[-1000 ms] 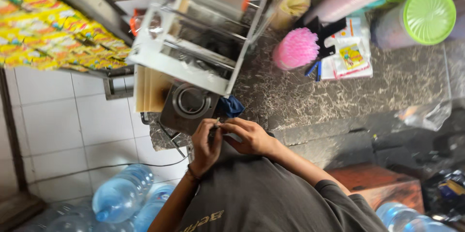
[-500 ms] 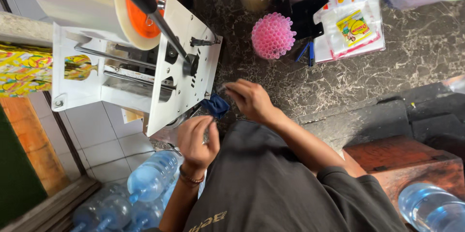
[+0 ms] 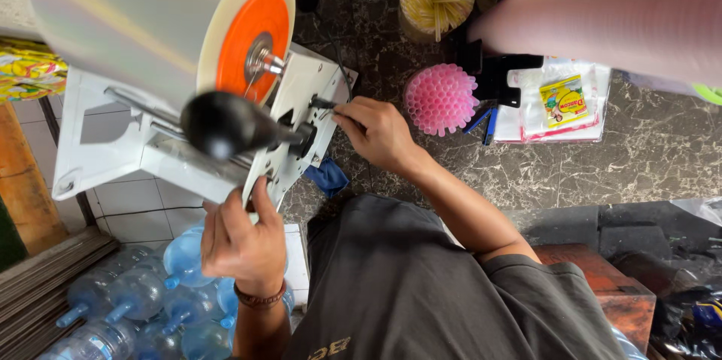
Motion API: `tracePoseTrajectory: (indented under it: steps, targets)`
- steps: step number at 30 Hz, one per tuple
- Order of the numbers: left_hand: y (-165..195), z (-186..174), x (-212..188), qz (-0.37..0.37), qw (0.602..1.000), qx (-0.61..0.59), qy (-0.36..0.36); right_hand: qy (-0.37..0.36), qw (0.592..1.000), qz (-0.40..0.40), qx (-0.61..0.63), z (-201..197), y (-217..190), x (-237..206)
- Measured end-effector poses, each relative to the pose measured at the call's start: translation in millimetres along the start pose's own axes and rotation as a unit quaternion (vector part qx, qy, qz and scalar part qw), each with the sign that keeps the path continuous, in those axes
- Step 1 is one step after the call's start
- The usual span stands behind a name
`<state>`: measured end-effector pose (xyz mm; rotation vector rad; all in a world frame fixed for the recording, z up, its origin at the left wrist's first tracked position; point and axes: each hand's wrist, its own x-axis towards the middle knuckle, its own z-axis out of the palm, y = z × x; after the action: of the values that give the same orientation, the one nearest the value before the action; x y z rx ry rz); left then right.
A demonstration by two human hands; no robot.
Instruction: The person repairs a plastic bag sealing machine by cutting a plastic bag, using pliers to adjust a metal rod, and using a T-handle wrench to tighten screws. They then connect a power cord to a wall socket and test the machine by cranking the handle.
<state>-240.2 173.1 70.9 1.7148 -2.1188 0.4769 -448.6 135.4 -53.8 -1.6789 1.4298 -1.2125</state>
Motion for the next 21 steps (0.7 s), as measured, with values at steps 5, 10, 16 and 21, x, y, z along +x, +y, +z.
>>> tracePoseTrajectory:
  steps: [5, 10, 16, 21]
  targets:
    - [-32, 15, -36, 0.029, 0.999, 0.022, 0.036, -0.014, 0.998, 0.042, 0.037, 5, 3, 0]
    - [-56, 24, -56, 0.066, 0.996, -0.012, 0.057, -0.007, 0.999, 0.019, 0.047, 11, 4, -15]
    - [-60, 19, -54, 0.073, 0.993, -0.059, 0.074, 0.003, 0.996, 0.067, 0.053, 19, 8, -44]
    - [-60, 13, -45, 0.066, 0.988, -0.112, 0.087, 0.027, 0.996, 0.063, 0.052, 26, 15, -67]
